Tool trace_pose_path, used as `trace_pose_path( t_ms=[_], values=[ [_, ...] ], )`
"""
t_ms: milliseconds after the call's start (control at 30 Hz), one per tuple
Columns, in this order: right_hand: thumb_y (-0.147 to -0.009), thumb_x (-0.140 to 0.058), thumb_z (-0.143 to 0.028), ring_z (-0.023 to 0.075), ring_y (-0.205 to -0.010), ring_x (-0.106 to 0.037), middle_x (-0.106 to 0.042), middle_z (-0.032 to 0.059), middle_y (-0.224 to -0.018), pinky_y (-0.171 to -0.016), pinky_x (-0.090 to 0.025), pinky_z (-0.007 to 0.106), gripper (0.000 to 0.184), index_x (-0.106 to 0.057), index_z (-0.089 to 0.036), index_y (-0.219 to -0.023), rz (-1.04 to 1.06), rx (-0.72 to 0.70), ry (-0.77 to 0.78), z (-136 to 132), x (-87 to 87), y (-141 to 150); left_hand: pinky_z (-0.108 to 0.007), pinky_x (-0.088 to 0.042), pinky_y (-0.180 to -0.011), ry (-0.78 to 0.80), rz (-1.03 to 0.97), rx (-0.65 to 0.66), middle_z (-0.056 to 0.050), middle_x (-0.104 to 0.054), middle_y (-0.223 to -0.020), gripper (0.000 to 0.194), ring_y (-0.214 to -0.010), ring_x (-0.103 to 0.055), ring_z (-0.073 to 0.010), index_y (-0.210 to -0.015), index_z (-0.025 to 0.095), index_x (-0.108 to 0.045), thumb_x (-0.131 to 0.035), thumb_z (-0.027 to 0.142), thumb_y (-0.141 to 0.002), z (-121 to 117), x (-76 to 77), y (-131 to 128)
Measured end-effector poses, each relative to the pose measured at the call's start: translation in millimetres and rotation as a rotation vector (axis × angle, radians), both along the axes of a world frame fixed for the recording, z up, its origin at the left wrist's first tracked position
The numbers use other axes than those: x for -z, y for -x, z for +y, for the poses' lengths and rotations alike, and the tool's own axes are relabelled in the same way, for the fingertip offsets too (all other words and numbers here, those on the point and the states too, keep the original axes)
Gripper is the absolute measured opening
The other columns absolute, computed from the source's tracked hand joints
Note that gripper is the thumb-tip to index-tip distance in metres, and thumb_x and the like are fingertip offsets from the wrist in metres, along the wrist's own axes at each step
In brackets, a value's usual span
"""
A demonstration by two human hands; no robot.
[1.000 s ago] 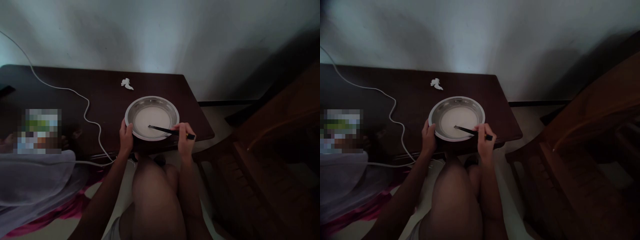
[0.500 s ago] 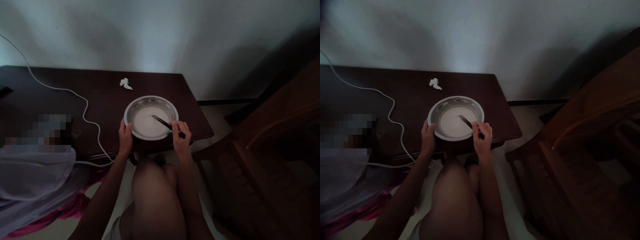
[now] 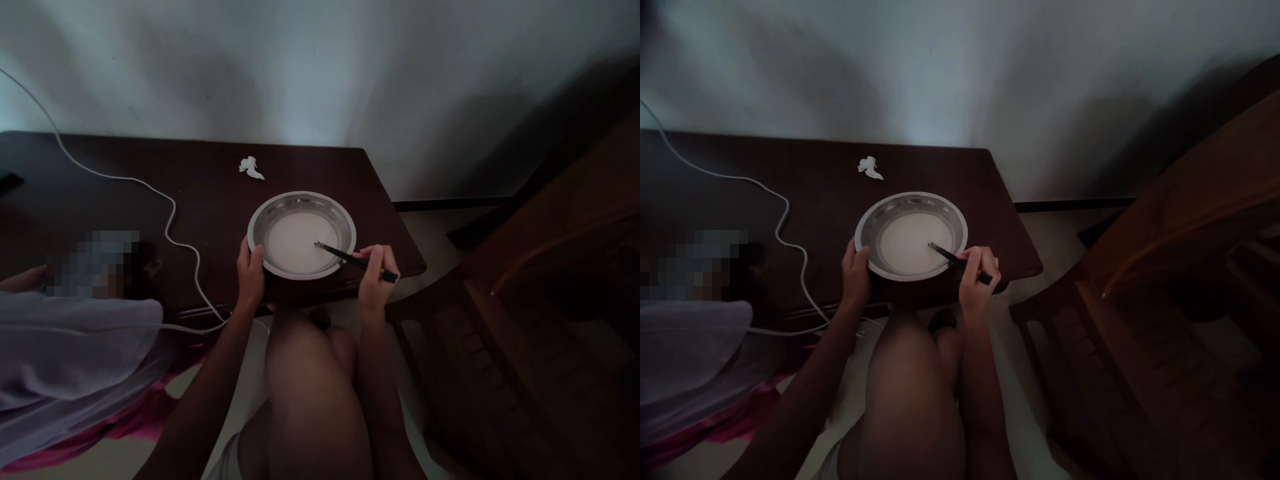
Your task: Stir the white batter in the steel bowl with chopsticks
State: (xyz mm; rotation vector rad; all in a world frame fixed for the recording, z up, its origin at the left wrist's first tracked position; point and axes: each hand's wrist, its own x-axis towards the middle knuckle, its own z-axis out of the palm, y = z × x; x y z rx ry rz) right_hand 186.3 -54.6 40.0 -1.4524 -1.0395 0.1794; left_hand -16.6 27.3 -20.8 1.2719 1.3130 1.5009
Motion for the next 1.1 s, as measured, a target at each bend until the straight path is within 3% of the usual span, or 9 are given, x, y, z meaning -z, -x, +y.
trace_pose_path(
  t_ms=[67, 200, 400, 600, 700, 800, 867, 1000, 1100],
  values=[
    [-0.1, -0.036, -0.044, 0.0153, -0.072, -0.062, -0.068, 0.0005, -0.072, -0.076, -0.045, 0.032, 0.043, -0.06, -0.023, -0.071, 0.026, -0.075, 0.001, 0.8, 0.7, 2.8, -0.036, -0.047, -0.1, 0.004, -0.001, -0.001, -0.008, -0.069, -0.116, 0.038, -0.11, -0.062, -0.0255, -0.115, 0.019, -0.065, -0.053, 0.037, -0.083, -0.2, -0.6, -0.1],
    [-0.097, -0.046, -0.042, 0.0173, -0.083, -0.061, -0.075, 0.0028, -0.087, -0.082, -0.043, 0.035, 0.033, -0.069, -0.024, -0.081, -0.152, -0.249, 0.058, 6.5, -1.7, 8.8, -0.038, -0.045, -0.102, 0.028, -0.015, -0.022, -0.009, -0.069, -0.117, 0.039, -0.111, -0.061, -0.0269, -0.114, 0.019, -0.065, -0.054, 0.037, -0.082, -0.5, -1.6, -0.7],
    [-0.1, -0.037, -0.045, 0.0158, -0.072, -0.059, -0.066, 0.0005, -0.072, -0.076, -0.044, 0.033, 0.042, -0.06, -0.023, -0.073, -0.008, -0.005, -0.011, -2.3, -1.1, -0.3, -0.036, -0.047, -0.1, 0.015, -0.016, -0.011, -0.008, -0.069, -0.118, 0.04, -0.111, -0.061, -0.0253, -0.117, 0.019, -0.065, -0.054, 0.036, -0.082, 0.8, 1.6, -0.1],
    [-0.098, -0.044, -0.043, 0.0167, -0.081, -0.061, -0.073, 0.0018, -0.081, -0.079, -0.045, 0.034, 0.038, -0.068, -0.024, -0.077, -0.134, -0.249, 0.059, 4.2, -3.7, 8.4, -0.035, -0.047, -0.101, -0.001, 0.012, -0.015, -0.007, -0.07, -0.114, 0.038, -0.11, -0.061, -0.0246, -0.116, 0.019, -0.066, -0.053, 0.036, -0.084, 0.3, 0.9, 1.0],
    [-0.098, -0.044, -0.041, 0.0173, -0.082, -0.06, -0.072, 0.0021, -0.082, -0.08, -0.044, 0.034, 0.034, -0.067, -0.024, -0.08, -0.152, -0.115, 0.034, 3.0, -1.9, 2.0, -0.036, -0.047, -0.101, 0.018, -0.003, -0.012, -0.008, -0.07, -0.113, 0.039, -0.108, -0.062, -0.0251, -0.116, 0.019, -0.066, -0.053, 0.036, -0.083, -0.4, -0.1, 0.4],
    [-0.1, -0.038, -0.042, 0.0159, -0.072, -0.059, -0.065, 0.0001, -0.071, -0.076, -0.044, 0.033, 0.04, -0.06, -0.023, -0.073, -0.018, 0.014, -0.016, -3.3, -0.4, -3.8, -0.036, -0.047, -0.1, 0.014, -0.012, -0.022, -0.008, -0.07, -0.114, 0.04, -0.108, -0.062, -0.0253, -0.115, 0.019, -0.067, -0.053, 0.035, -0.082, -0.9, -0.9, -0.4],
    [-0.101, -0.036, -0.043, 0.0153, -0.07, -0.06, -0.064, -0.0004, -0.069, -0.074, -0.045, 0.033, 0.042, -0.059, -0.023, -0.071, 0.024, -0.044, -0.015, -4.5, -1.1, -1.5, -0.036, -0.047, -0.101, 0.009, -0.017, -0.019, -0.008, -0.07, -0.116, 0.04, -0.11, -0.061, -0.0251, -0.116, 0.019, -0.067, -0.054, 0.035, -0.081, -1.0, -1.3, -0.8],
    [-0.098, -0.043, -0.042, 0.0167, -0.081, -0.061, -0.073, 0.0024, -0.083, -0.079, -0.045, 0.033, 0.038, -0.066, -0.023, -0.076, -0.123, -0.245, 0.048, 3.1, -2.6, 7.8, -0.036, -0.047, -0.101, 0.025, -0.034, -0.02, -0.008, -0.07, -0.115, 0.039, -0.109, -0.062, -0.0254, -0.115, 0.019, -0.067, -0.054, 0.034, -0.082, -0.9, -1.8, -0.5],
    [-0.098, -0.044, -0.042, 0.0176, -0.083, -0.061, -0.073, 0.0031, -0.084, -0.082, -0.045, 0.035, 0.035, -0.066, -0.023, -0.079, -0.144, -0.125, 0.028, 4.7, -1.1, 5.3, -0.036, -0.047, -0.1, 0.022, -0.022, -0.022, -0.007, -0.07, -0.112, 0.037, -0.108, -0.062, -0.0254, -0.113, 0.019, -0.067, -0.054, 0.034, -0.082, -0.6, -1.7, 0.2]
  ],
)
